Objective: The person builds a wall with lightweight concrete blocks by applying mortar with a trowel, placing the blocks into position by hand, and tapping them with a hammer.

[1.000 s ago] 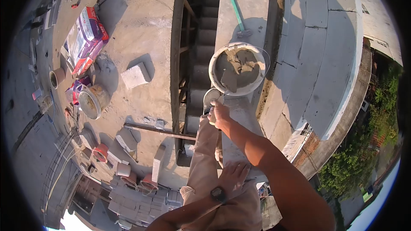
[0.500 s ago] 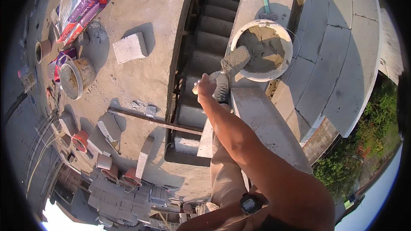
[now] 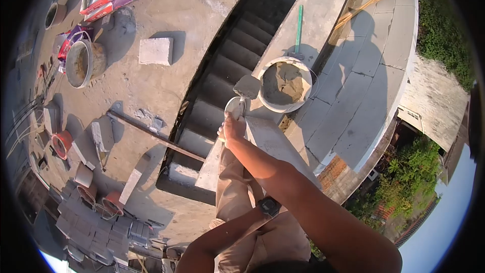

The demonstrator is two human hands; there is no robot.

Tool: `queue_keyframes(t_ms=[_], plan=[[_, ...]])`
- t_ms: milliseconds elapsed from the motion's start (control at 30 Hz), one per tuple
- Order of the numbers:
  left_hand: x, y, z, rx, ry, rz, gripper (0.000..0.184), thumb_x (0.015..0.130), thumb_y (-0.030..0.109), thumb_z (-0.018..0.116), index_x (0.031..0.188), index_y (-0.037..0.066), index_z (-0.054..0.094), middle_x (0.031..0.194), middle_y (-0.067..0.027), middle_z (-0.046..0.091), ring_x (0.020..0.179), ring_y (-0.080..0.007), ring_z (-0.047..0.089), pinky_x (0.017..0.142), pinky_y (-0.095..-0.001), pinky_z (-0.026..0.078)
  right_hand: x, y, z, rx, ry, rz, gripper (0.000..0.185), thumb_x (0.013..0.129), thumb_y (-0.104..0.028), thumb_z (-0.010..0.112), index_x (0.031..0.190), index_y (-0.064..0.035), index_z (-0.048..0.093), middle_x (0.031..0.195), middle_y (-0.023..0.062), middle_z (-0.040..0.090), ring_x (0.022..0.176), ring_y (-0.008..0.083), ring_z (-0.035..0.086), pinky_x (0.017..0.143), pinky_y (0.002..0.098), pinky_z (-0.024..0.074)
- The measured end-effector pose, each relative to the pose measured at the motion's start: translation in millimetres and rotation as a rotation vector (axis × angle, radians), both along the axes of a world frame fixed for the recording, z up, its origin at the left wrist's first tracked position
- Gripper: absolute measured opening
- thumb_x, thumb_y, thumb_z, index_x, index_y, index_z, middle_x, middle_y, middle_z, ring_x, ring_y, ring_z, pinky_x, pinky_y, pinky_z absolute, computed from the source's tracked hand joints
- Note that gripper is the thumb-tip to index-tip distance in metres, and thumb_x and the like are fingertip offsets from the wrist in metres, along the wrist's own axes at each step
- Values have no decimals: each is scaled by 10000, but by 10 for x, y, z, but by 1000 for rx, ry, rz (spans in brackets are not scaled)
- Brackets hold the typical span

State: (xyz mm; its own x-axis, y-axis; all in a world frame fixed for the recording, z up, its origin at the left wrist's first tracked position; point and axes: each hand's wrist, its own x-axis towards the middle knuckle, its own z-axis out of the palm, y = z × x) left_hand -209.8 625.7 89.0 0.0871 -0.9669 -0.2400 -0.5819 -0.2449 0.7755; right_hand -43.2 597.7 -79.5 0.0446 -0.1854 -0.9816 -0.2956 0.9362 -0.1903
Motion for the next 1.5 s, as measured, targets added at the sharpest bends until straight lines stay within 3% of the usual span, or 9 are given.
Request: queue_keyframes(t_ms=[167,300,500,800,933,1000,1200,1367,1500], plan=[[57,-54,-30,-43,-18,-1,548,886,391,628,1296,37,550,1262,-134,573,1171,-279,543,998,-422,428,-420,-483,-495,-724,353,205,481,878,-293,627,1220,30,529,968,187,654,846,305,634,642,455,507],[64,28,17,-47,9,2,546,884,389,629,1293,36,551,1251,-132,576,1163,-279,545,992,-423,429,-338,-855,-767,-372,401,113,445,889,-301,624,1195,13,548,1034,205,660,842,294,647,685,438,482],[97,8,86,-70,50,-10,544,881,387,631,1288,35,552,1234,-130,580,1150,-279,547,982,-425,429,-90,-304,-1292,-478,539,116,426,908,-319,620,1188,-5,557,1004,197,657,769,292,644,622,425,486],[202,-3,124,-79,9,8,541,877,384,634,1281,33,553,1210,-127,585,1131,-280,551,968,-428,429,64,423,-435,-60,214,74,398,937,-347,614,1177,-33,570,958,184,652,659,289,638,527,404,493],[194,-48,184,-86,2,-3,540,875,383,635,1277,33,554,1199,-125,588,1122,-280,552,962,-429,430,148,117,-415,-374,320,57,387,949,-359,611,1172,-45,576,937,178,649,611,287,636,485,395,496],[177,-74,208,-86,9,-16,539,874,382,636,1276,32,554,1193,-125,589,1118,-281,553,959,-430,430,119,-214,-580,-463,409,63,405,902,-321,616,1198,-57,535,959,129,657,760,295,674,642,478,531],[210,-109,224,-80,34,-39,537,871,380,638,1271,31,555,1177,-122,593,1105,-281,556,950,-432,430,42,-185,-1100,-387,432,166,343,932,-266,624,1156,-97,427,750,115,569,575,251,592,464,417,476],[295,-129,191,-82,0,-74,535,869,378,639,1267,30,556,1163,-121,596,1094,-281,558,942,-433,430,-228,258,-573,235,-188,-180,195,911,-210,676,928,-95,519,638,51,510,481,197,531,395,371,457],[334,-151,120,-77,-53,-128,534,867,377,641,1263,30,557,1152,-119,599,1085,-282,559,936,-435,431,120,-27,483,252,-108,221,193,876,-229,713,897,-109,563,714,32,559,574,168,568,508,348,507]])
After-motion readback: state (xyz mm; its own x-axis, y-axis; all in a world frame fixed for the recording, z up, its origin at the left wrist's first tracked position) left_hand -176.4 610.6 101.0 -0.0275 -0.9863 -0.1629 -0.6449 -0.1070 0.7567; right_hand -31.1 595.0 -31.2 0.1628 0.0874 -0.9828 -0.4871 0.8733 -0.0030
